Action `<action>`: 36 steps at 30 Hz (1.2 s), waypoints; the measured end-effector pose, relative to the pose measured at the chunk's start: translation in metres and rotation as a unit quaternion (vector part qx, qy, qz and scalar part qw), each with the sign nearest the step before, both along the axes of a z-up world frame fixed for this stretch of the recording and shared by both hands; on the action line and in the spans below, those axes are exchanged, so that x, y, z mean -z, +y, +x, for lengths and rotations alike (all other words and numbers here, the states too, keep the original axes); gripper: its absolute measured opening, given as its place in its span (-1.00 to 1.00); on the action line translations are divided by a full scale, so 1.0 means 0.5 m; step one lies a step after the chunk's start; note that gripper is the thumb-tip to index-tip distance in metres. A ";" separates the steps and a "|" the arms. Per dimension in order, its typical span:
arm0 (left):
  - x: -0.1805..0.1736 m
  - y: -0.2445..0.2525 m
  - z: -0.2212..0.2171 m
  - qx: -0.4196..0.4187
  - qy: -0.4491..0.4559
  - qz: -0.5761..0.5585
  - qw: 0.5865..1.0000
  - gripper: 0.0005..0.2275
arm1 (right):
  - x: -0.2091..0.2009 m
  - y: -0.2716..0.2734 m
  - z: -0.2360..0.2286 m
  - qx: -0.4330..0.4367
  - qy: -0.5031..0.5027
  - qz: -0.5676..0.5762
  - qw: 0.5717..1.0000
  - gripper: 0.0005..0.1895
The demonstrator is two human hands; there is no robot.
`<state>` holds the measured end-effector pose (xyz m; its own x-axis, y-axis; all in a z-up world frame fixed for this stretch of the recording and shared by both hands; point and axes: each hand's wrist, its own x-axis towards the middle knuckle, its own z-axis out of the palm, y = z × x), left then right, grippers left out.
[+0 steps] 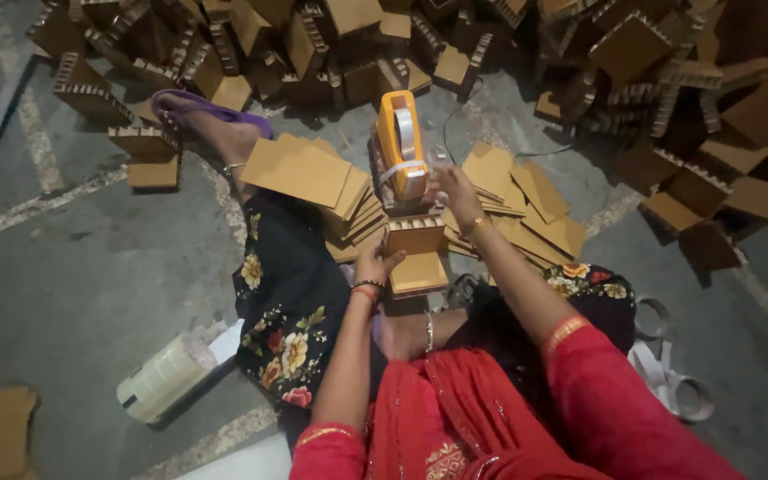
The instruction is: The person sits on the floor and assembles small cardboard boxes by folding flat pieces and securing them with clear tape. They repeatedly pick up a flat piece, fold it into a box shape, apply tape to the seams, and place the finished box aside.
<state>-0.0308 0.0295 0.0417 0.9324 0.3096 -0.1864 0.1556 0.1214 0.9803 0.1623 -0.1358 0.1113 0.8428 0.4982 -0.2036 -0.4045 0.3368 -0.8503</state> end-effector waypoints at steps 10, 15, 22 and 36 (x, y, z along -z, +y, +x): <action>0.105 -0.010 0.036 0.011 -0.040 0.074 0.996 -0.66 | -0.052 0.010 -0.026 0.009 -0.241 -0.303 0.922 -0.69; 0.098 -0.028 0.085 -0.001 -0.064 0.018 0.998 -0.63 | 0.018 -0.065 -0.145 -0.025 -0.105 -0.366 0.924 -0.68; 0.026 -0.018 0.077 -0.018 -0.055 0.141 0.988 -0.67 | -0.150 -0.045 -0.164 0.036 -0.465 -0.622 0.629 -0.33; 0.117 -0.027 0.049 -0.052 -0.103 0.253 0.961 -0.44 | 0.017 0.011 0.059 -0.129 -0.104 -0.336 0.927 -0.70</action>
<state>-0.0064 0.0159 -0.0168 0.8922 0.4065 0.1967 -0.0343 -0.3734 0.9270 0.1917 -0.1305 0.1026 0.7686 0.5095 -0.3869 -0.2007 -0.3822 -0.9020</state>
